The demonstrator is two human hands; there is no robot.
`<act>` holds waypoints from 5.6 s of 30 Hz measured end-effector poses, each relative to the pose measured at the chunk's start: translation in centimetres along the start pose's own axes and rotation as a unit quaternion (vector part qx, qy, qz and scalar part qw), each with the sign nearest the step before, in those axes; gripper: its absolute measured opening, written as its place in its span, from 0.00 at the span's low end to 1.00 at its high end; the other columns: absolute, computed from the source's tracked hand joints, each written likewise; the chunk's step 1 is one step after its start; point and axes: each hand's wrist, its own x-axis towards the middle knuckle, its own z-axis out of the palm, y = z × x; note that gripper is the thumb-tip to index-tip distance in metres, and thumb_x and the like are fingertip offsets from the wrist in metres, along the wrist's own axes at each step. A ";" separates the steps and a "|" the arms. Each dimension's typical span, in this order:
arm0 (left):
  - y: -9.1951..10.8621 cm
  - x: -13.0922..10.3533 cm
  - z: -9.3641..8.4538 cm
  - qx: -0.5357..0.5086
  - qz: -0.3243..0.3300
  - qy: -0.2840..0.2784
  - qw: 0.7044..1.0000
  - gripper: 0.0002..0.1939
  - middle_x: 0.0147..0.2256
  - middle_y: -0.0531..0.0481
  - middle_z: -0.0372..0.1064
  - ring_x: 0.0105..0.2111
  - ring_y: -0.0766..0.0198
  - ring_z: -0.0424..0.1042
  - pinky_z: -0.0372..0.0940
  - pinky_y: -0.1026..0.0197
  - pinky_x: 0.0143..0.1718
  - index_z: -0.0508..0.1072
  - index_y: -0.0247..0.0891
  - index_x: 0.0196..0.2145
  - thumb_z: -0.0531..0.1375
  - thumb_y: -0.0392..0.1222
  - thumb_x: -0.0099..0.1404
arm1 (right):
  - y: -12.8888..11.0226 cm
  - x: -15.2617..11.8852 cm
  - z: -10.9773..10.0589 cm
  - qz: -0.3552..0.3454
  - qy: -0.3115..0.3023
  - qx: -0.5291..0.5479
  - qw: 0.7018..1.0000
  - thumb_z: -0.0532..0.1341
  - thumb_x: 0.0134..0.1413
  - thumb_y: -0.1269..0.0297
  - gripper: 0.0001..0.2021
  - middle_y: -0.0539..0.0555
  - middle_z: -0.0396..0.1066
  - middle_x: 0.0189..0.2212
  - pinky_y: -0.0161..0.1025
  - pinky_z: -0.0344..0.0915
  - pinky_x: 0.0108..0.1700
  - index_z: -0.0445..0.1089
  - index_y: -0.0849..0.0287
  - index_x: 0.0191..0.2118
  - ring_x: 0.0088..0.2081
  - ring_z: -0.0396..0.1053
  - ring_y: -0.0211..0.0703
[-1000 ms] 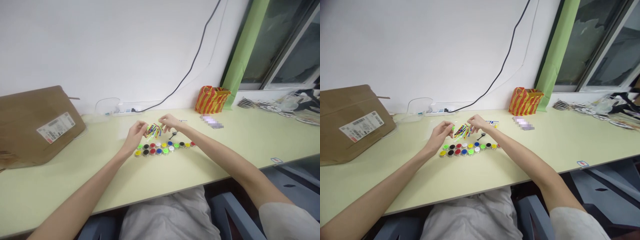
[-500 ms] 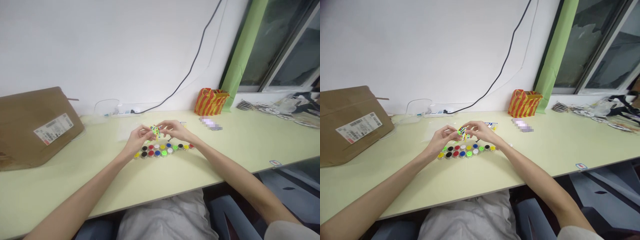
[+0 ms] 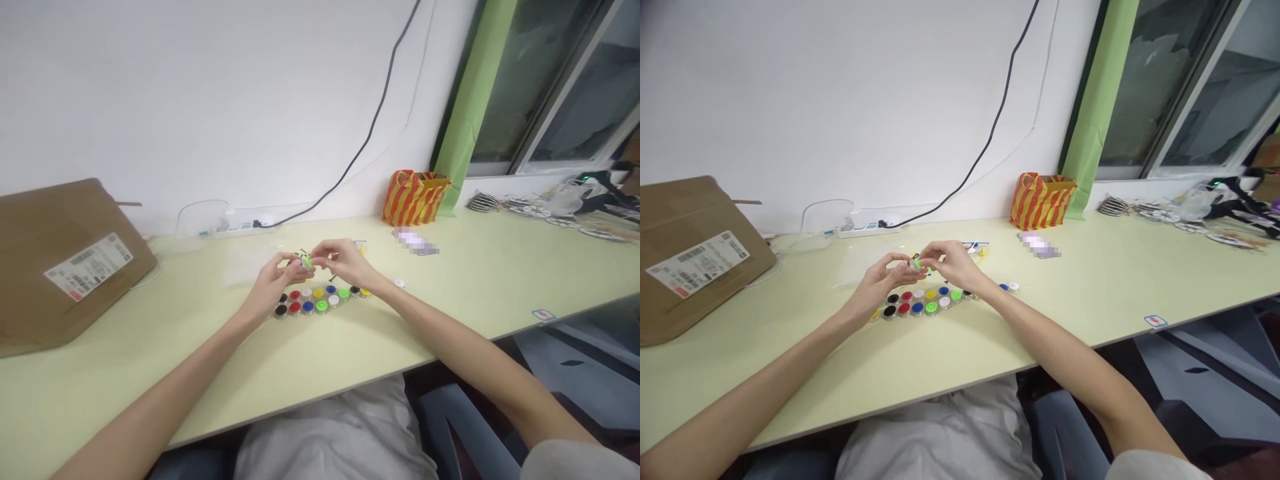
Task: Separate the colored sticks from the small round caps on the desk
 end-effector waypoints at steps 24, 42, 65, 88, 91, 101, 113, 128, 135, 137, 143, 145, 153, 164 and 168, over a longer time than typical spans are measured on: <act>0.5 -1.2 2.0 0.496 0.205 -0.210 0.817 0.20 0.68 0.48 0.56 0.68 0.50 0.52 0.53 0.41 0.67 0.70 0.51 0.61 0.47 0.46 0.77 | 1.1 -0.3 -4.7 0.113 -0.310 -0.214 0.919 0.68 0.51 0.63 0.08 0.49 0.69 0.25 0.36 0.52 0.29 0.69 0.60 0.29 0.27 0.61 0.36; 0.9 -1.6 1.9 0.503 0.196 -0.220 0.813 0.22 0.69 0.48 0.55 0.69 0.49 0.51 0.51 0.39 0.68 0.66 0.54 0.65 0.48 0.47 0.77 | 2.5 0.0 -6.1 0.168 -0.316 -0.274 0.893 0.73 0.43 0.58 0.16 0.48 0.67 0.26 0.36 0.51 0.28 0.66 0.59 0.27 0.27 0.60 0.37; 0.2 -1.4 2.8 0.485 0.232 -0.223 0.813 0.23 0.70 0.52 0.52 0.70 0.48 0.49 0.44 0.37 0.70 0.62 0.58 0.67 0.50 0.48 0.76 | 2.2 0.0 -6.2 0.175 -0.318 -0.280 0.889 0.72 0.47 0.57 0.13 0.51 0.72 0.31 0.36 0.56 0.31 0.71 0.59 0.31 0.31 0.65 0.40; 0.3 -1.0 0.7 0.496 0.200 -0.185 0.824 0.22 0.69 0.48 0.53 0.70 0.50 0.47 0.44 0.40 0.70 0.65 0.52 0.65 0.46 0.48 0.78 | 3.7 0.1 -5.3 0.111 -0.329 -0.158 0.924 0.67 0.48 0.67 0.03 0.50 0.74 0.25 0.34 0.58 0.32 0.75 0.61 0.28 0.29 0.66 0.38; 0.3 -1.0 0.6 0.499 0.201 -0.184 0.823 0.22 0.69 0.47 0.54 0.70 0.50 0.47 0.44 0.40 0.70 0.67 0.51 0.63 0.46 0.48 0.78 | 3.4 0.1 -4.9 0.114 -0.326 -0.182 0.921 0.66 0.48 0.70 0.04 0.48 0.71 0.23 0.34 0.57 0.31 0.72 0.61 0.26 0.28 0.64 0.37; -0.1 -1.0 0.4 0.502 0.202 -0.179 0.822 0.22 0.69 0.47 0.54 0.70 0.49 0.47 0.43 0.39 0.69 0.67 0.51 0.63 0.46 0.47 0.78 | 2.1 -0.3 -4.0 0.128 -0.320 -0.228 0.911 0.60 0.48 0.79 0.07 0.50 0.72 0.27 0.33 0.58 0.32 0.68 0.60 0.26 0.31 0.68 0.38; 0.6 -1.0 0.7 0.479 0.248 -0.148 0.829 0.19 0.64 0.45 0.62 0.67 0.50 0.54 0.52 0.42 0.67 0.74 0.47 0.57 0.48 0.45 0.77 | 2.0 -0.4 -3.6 0.162 -0.342 -0.263 0.888 0.60 0.47 0.80 0.09 0.49 0.69 0.28 0.32 0.55 0.29 0.63 0.58 0.29 0.31 0.65 0.37; 0.7 -1.0 0.6 0.500 0.243 -0.158 0.816 0.20 0.64 0.45 0.60 0.67 0.50 0.53 0.54 0.42 0.65 0.72 0.47 0.58 0.46 0.43 0.78 | 2.9 -0.1 -4.4 0.126 -0.349 -0.169 0.913 0.61 0.48 0.79 0.07 0.50 0.74 0.31 0.32 0.59 0.32 0.70 0.59 0.31 0.31 0.69 0.38; 0.7 -0.9 0.6 0.484 0.247 -0.152 0.825 0.19 0.62 0.44 0.63 0.66 0.49 0.55 0.54 0.41 0.64 0.75 0.46 0.55 0.47 0.45 0.77 | 3.3 0.2 -5.6 0.142 -0.382 -0.128 0.904 0.68 0.49 0.68 0.09 0.52 0.77 0.30 0.34 0.63 0.32 0.75 0.61 0.39 0.30 0.71 0.40; 0.7 -0.9 0.6 0.479 0.250 -0.150 0.828 0.19 0.62 0.44 0.63 0.66 0.49 0.55 0.54 0.41 0.64 0.76 0.46 0.54 0.48 0.45 0.77 | 3.4 0.2 -5.4 0.149 -0.380 -0.144 0.902 0.69 0.47 0.68 0.12 0.52 0.77 0.30 0.34 0.63 0.32 0.75 0.61 0.40 0.30 0.72 0.40; 0.7 -0.9 0.5 0.478 0.259 -0.147 0.827 0.19 0.62 0.44 0.63 0.66 0.50 0.55 0.54 0.42 0.65 0.76 0.46 0.53 0.48 0.44 0.77 | 3.3 -0.1 -4.4 0.139 -0.357 -0.174 0.907 0.69 0.47 0.69 0.14 0.51 0.76 0.31 0.33 0.62 0.31 0.75 0.60 0.42 0.30 0.70 0.39; 0.7 -1.0 0.5 0.476 0.259 -0.147 0.827 0.18 0.62 0.44 0.63 0.66 0.49 0.55 0.54 0.42 0.64 0.76 0.45 0.52 0.48 0.44 0.77 | 3.2 0.0 -4.4 0.142 -0.361 -0.173 0.905 0.69 0.47 0.68 0.14 0.51 0.75 0.31 0.33 0.62 0.31 0.76 0.61 0.42 0.30 0.70 0.39; 0.6 -0.9 0.4 0.488 0.242 -0.154 0.824 0.19 0.63 0.45 0.62 0.66 0.50 0.54 0.53 0.43 0.65 0.74 0.46 0.56 0.47 0.44 0.77 | 3.3 0.2 -5.8 0.121 -0.344 -0.186 0.912 0.66 0.51 0.73 0.11 0.52 0.76 0.32 0.34 0.62 0.34 0.77 0.61 0.43 0.31 0.70 0.38; 0.6 -0.8 0.2 0.479 0.209 -0.113 0.845 0.23 0.62 0.43 0.65 0.65 0.50 0.57 0.56 0.43 0.64 0.64 0.43 0.65 0.48 0.45 0.76 | 6.9 1.0 -4.5 0.063 -0.194 -0.287 0.936 0.65 0.53 0.75 0.11 0.58 0.77 0.38 0.36 0.63 0.42 0.78 0.63 0.43 0.38 0.71 0.43; 0.2 -0.4 0.0 0.451 0.190 -0.041 0.871 0.20 0.58 0.41 0.68 0.61 0.52 0.62 0.57 0.45 0.62 0.66 0.40 0.61 0.48 0.46 0.77 | 4.4 0.9 -4.1 0.031 -0.087 -0.095 0.991 0.60 0.62 0.68 0.12 0.59 0.76 0.43 0.38 0.65 0.46 0.75 0.63 0.49 0.41 0.71 0.43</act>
